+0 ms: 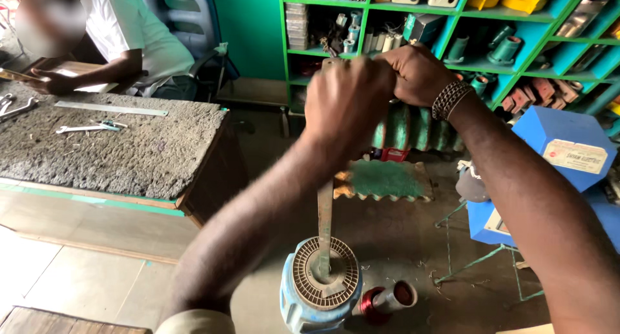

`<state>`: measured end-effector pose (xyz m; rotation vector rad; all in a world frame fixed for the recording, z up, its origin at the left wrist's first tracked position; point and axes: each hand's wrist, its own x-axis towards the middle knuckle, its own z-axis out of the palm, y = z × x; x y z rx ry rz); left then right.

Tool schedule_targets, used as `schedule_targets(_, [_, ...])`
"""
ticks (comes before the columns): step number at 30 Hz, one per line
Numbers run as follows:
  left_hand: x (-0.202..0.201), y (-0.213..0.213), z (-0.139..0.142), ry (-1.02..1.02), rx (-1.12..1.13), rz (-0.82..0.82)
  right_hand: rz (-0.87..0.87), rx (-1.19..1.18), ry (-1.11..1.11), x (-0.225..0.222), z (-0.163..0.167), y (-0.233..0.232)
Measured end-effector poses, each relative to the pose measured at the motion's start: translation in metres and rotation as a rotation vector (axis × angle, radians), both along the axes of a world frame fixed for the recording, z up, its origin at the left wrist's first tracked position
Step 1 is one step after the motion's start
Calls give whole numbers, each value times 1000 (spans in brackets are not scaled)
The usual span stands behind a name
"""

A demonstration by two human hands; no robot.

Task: The person winds red enameled copper wire by hand around the slots of a green grooved motor armature mounted on a stand, guiding the wire with a cloth and rotating the armature to build up coil windings, then adjusts and presses the wound coils into place.

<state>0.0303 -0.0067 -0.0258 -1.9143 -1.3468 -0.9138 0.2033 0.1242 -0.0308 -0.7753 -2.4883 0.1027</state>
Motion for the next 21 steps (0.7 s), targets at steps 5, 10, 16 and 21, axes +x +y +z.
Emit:
schedule_targets(5, [1,-43,-25,-75,152,-42,59,-29,-26,-14,7,-12])
schedule_targets(10, [-14,-32,-19,-114,209,-66,-9,61,-82,-21,10,-11])
schedule_targets(16, [-14,-28,-21,-19,286,-111,5,3,-105,-17,9,0])
schedule_targets(21, [-14,-22,-31,-88,325,-104,-75,-21,-169,-14,7,-2])
